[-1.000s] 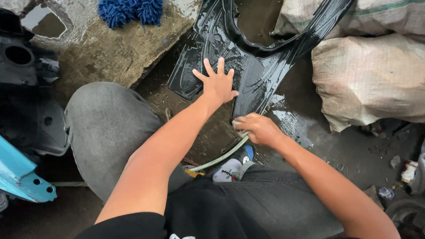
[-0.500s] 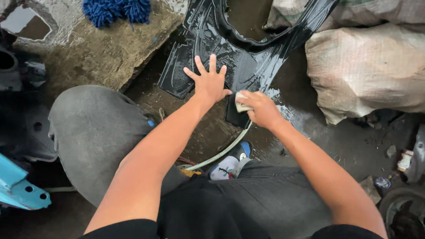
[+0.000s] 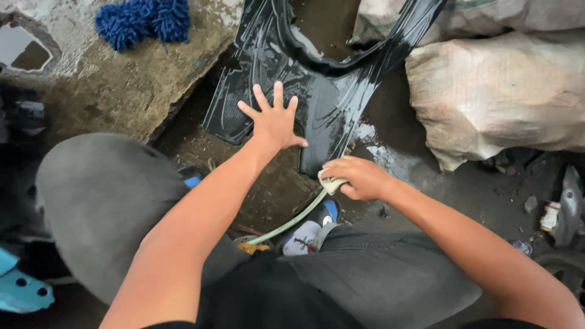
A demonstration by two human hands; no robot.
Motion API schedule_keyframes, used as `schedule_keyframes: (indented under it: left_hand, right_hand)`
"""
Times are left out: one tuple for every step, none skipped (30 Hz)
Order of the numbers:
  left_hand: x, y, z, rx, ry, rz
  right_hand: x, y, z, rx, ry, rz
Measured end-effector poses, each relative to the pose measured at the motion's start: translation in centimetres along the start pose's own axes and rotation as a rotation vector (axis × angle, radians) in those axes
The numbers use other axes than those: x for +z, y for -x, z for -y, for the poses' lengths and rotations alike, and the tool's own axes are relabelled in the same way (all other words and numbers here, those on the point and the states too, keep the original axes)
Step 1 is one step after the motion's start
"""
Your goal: The person scrubs a black plastic car part with a cloth, dipping it into a bucket of water. They wipe the surface thoroughly, turning the part over to clean different sides.
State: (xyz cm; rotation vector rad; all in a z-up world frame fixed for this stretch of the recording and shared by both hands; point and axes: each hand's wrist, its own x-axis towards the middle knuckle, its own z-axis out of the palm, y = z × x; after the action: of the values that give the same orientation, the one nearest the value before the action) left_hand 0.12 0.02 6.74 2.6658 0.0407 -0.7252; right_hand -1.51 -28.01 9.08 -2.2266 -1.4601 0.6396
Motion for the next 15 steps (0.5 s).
schedule_keyframes:
  left_hand:
    - [-0.1, -0.1, 0.0, 0.004, 0.001, -0.007]
    - [-0.1, 0.0, -0.1, -0.004, -0.001, -0.012]
    - [0.0, 0.0, -0.1, -0.012, -0.002, -0.017]
    - [0.2, 0.0, -0.1, -0.010, -0.003, -0.019]
    - [0.3, -0.1, -0.2, -0.008, 0.000, -0.026]
    - [0.5, -0.1, -0.1, -0.003, -0.002, -0.031]
    - [0.3, 0.0, -0.3, 0.001, -0.009, -0.029]
    - [0.2, 0.2, -0.4, -0.005, -0.025, -0.036]
    - [0.2, 0.3, -0.6, -0.012, -0.041, -0.042]
    - [0.3, 0.1, -0.7, -0.010, -0.044, -0.035]
    - [0.5, 0.0, -0.7, -0.013, -0.056, -0.039]
    - [0.6, -0.2, -0.6, -0.015, -0.069, -0.047]
    - [0.6, -0.1, -0.7, -0.011, -0.073, -0.042]
    - [0.4, 0.0, -0.7, -0.009, -0.066, -0.037]
    - [0.2, 0.1, -0.6, -0.006, -0.060, -0.032]
  right_hand:
    - [-0.1, -0.3, -0.1, 0.001, 0.007, -0.002]
    - [-0.1, -0.5, -0.1, -0.039, 0.062, -0.009]
    - [-0.1, -0.7, -0.2, -0.078, 0.116, -0.016]
    - [1.2, -0.8, -1.1, -0.077, 0.118, -0.018]
    - [2.5, -0.9, -2.0, -0.155, 0.212, -0.017]
    - [4.0, -1.0, -2.7, -0.229, 0.304, -0.021]
    - [4.1, -0.9, -3.4, -0.224, 0.303, -0.027]
    - [4.2, -0.6, -3.9, -0.239, 0.314, -0.066]
    - [4.4, -0.3, -4.4, -0.254, 0.326, -0.104]
    - [3.9, -0.4, -4.8, -0.250, 0.320, -0.107]
    - [3.5, -0.6, -5.1, -0.286, 0.274, -0.187]
    - [3.0, -0.8, -5.5, -0.322, 0.231, -0.270]
    - [3.0, -0.5, -6.2, -0.316, 0.228, -0.274]
    - [2.9, -0.4, -7.1, -0.296, 0.238, -0.274]
    - [2.8, -0.4, -8.0, -0.275, 0.248, -0.275]
